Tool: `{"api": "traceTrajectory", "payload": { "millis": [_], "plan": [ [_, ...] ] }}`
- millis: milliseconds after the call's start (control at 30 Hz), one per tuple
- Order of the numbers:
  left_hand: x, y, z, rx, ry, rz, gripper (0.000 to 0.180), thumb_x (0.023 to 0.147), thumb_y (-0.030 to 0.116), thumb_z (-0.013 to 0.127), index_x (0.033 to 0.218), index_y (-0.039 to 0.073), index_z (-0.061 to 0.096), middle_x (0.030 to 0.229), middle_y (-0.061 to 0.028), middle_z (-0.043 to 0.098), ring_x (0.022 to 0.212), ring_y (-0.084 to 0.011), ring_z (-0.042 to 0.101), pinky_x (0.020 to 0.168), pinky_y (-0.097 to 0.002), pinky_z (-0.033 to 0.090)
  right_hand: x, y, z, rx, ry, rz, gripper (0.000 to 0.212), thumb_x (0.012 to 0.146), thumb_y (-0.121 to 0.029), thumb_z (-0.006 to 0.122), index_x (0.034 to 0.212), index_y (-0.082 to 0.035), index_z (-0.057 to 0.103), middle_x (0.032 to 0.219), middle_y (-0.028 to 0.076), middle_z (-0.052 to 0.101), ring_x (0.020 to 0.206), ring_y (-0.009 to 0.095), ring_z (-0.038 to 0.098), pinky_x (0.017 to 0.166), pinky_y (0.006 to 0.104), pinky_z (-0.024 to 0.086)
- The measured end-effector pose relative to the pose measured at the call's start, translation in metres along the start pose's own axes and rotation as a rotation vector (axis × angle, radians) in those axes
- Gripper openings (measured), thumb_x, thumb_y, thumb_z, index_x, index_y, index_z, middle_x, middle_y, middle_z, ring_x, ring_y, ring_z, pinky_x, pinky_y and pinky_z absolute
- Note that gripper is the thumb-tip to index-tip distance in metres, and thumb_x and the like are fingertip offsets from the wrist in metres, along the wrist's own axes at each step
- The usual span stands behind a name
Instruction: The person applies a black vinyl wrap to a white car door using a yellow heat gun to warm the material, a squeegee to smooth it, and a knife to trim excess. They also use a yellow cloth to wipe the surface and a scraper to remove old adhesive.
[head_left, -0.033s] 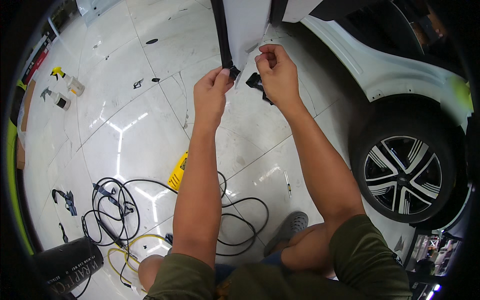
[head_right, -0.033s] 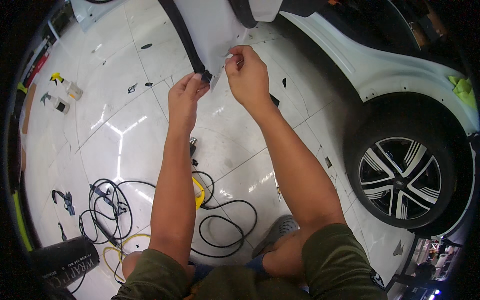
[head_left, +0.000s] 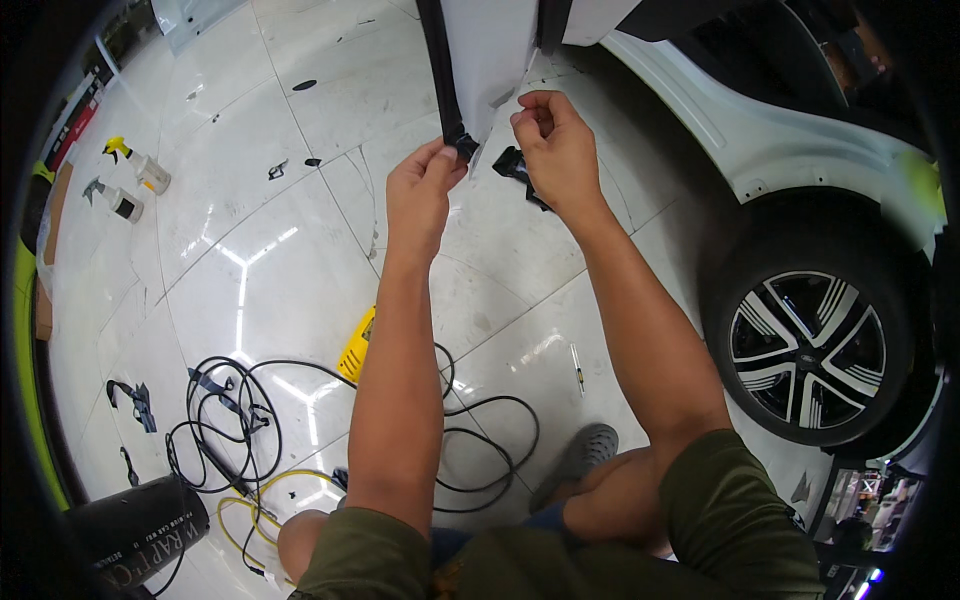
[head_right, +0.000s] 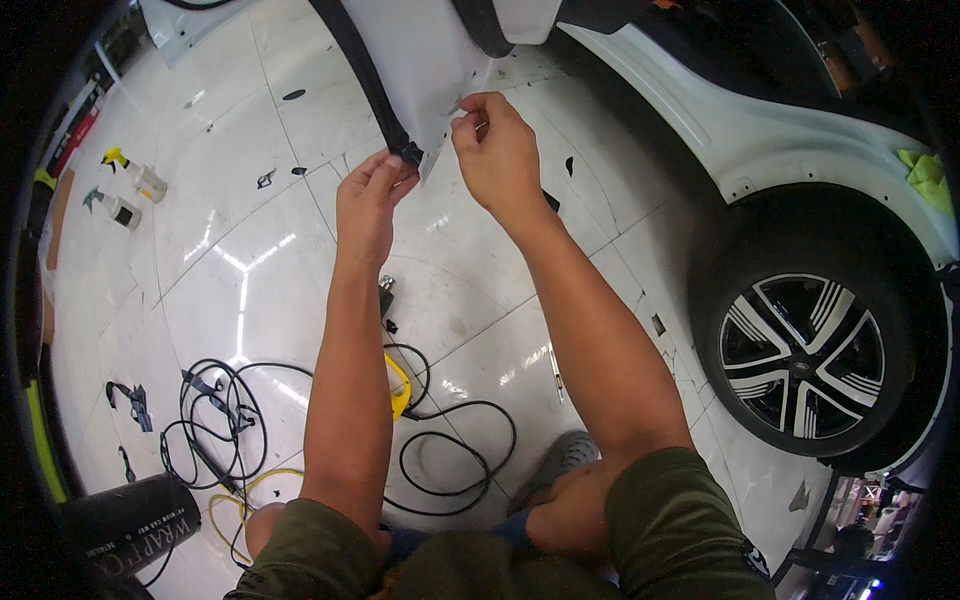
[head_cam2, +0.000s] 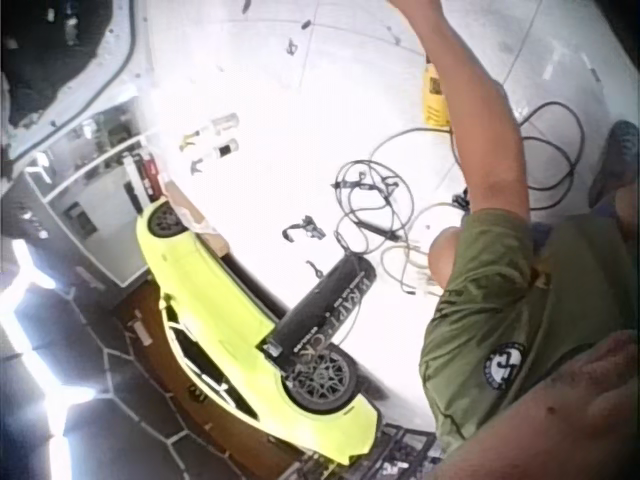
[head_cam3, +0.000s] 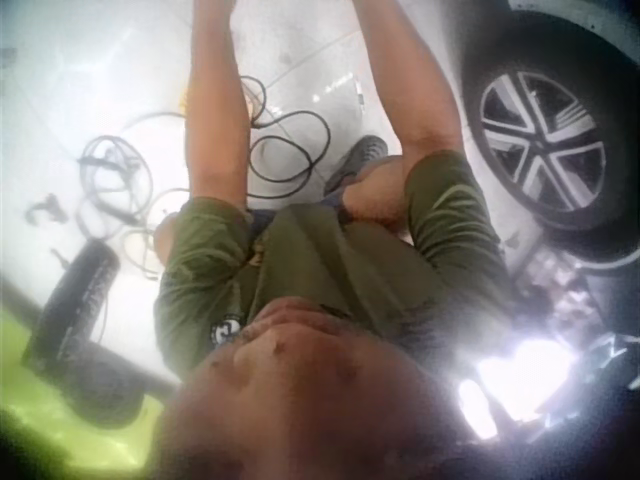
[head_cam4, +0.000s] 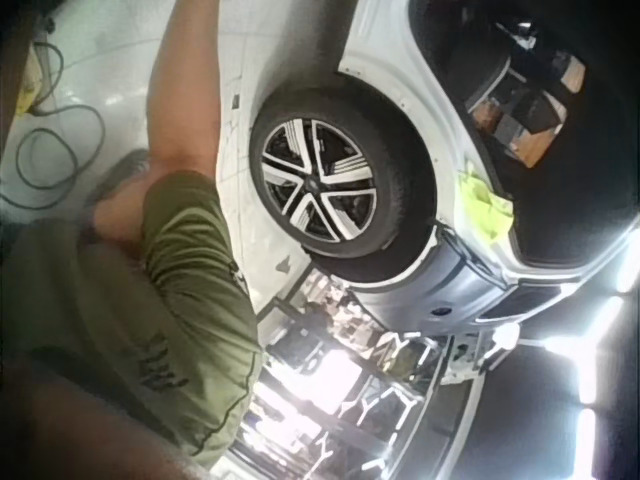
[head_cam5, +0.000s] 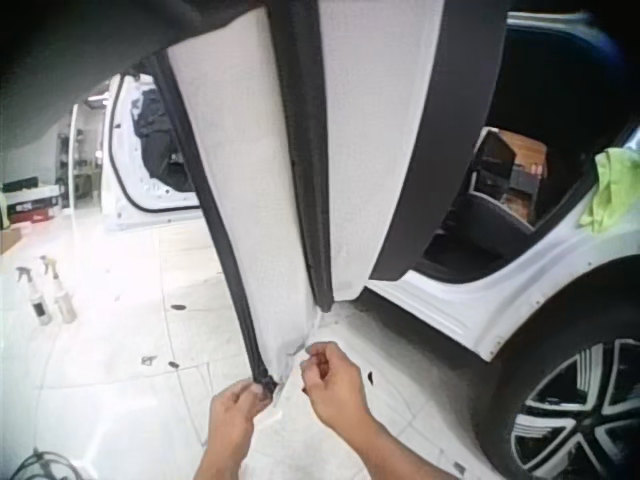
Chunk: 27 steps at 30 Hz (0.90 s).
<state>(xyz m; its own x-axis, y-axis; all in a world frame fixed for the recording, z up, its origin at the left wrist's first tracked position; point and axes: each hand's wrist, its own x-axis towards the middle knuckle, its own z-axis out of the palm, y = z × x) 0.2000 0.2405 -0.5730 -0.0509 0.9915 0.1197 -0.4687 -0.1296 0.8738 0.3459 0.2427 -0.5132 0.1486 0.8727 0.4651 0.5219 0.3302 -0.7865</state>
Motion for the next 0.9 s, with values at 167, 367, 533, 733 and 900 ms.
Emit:
{"api": "traceTrajectory", "payload": {
  "millis": [167, 367, 533, 733, 900],
  "plan": [
    [-0.004, -0.007, 0.010, 0.352, 0.061, 0.125, 0.023, 0.090, 0.013, 0.059, 0.104, -0.006, 0.062, 0.090, -0.0086, 0.067, 0.081, -0.0144, 0.061, 0.075, -0.0278, 0.049, -0.002, 0.016, -0.005, -0.053, -0.187, 0.007, 0.024, 0.088, -0.017, 0.059, 0.106, 0.000, 0.062, 0.088, 0.007, 0.064, 0.073, 0.013, 0.058, 0.070, 0.0273, 0.047],
    [-0.012, -0.011, 0.034, 0.717, 0.245, 0.299, 0.022, 0.090, 0.018, 0.062, 0.093, -0.003, 0.061, 0.083, -0.0043, 0.065, 0.079, -0.0117, 0.060, 0.073, -0.0251, 0.046, -0.008, 0.024, -0.005, -0.085, -0.289, -0.002, 0.024, 0.089, -0.019, 0.060, 0.103, 0.001, 0.062, 0.088, 0.008, 0.064, 0.070, 0.014, 0.056, 0.067, 0.0288, 0.047],
    [-0.006, -0.019, 0.008, 0.457, 0.070, 0.124, 0.025, 0.093, 0.020, 0.059, 0.098, -0.005, 0.062, 0.086, -0.0040, 0.065, 0.085, -0.0103, 0.059, 0.076, -0.0246, 0.045, -0.006, 0.021, -0.010, -0.114, -0.331, 0.018, 0.025, 0.090, -0.022, 0.060, 0.100, 0.001, 0.063, 0.087, 0.009, 0.065, 0.070, 0.016, 0.057, 0.068, 0.0306, 0.047],
    [-0.014, -0.024, 0.011, 0.605, 0.086, 0.243, 0.022, 0.093, 0.017, 0.057, 0.095, -0.003, 0.064, 0.072, -0.0052, 0.057, 0.063, -0.0110, 0.048, 0.061, -0.0259, 0.041, -0.007, 0.024, -0.008, -0.131, -0.391, 0.046, 0.026, 0.091, -0.024, 0.058, 0.099, 0.001, 0.063, 0.085, 0.009, 0.065, 0.072, 0.018, 0.057, 0.069, 0.0313, 0.047],
    [-0.011, -0.014, 0.008, 0.723, 0.060, 0.295, 0.024, 0.092, 0.021, 0.060, 0.091, -0.003, 0.063, 0.070, -0.0072, 0.058, 0.061, -0.0145, 0.051, 0.058, -0.0290, 0.041, -0.006, 0.024, -0.005, -0.081, -0.276, 0.008, 0.027, 0.092, -0.024, 0.057, 0.101, 0.001, 0.062, 0.085, 0.009, 0.064, 0.074, 0.016, 0.057, 0.071, 0.0305, 0.047]
  ]
}}
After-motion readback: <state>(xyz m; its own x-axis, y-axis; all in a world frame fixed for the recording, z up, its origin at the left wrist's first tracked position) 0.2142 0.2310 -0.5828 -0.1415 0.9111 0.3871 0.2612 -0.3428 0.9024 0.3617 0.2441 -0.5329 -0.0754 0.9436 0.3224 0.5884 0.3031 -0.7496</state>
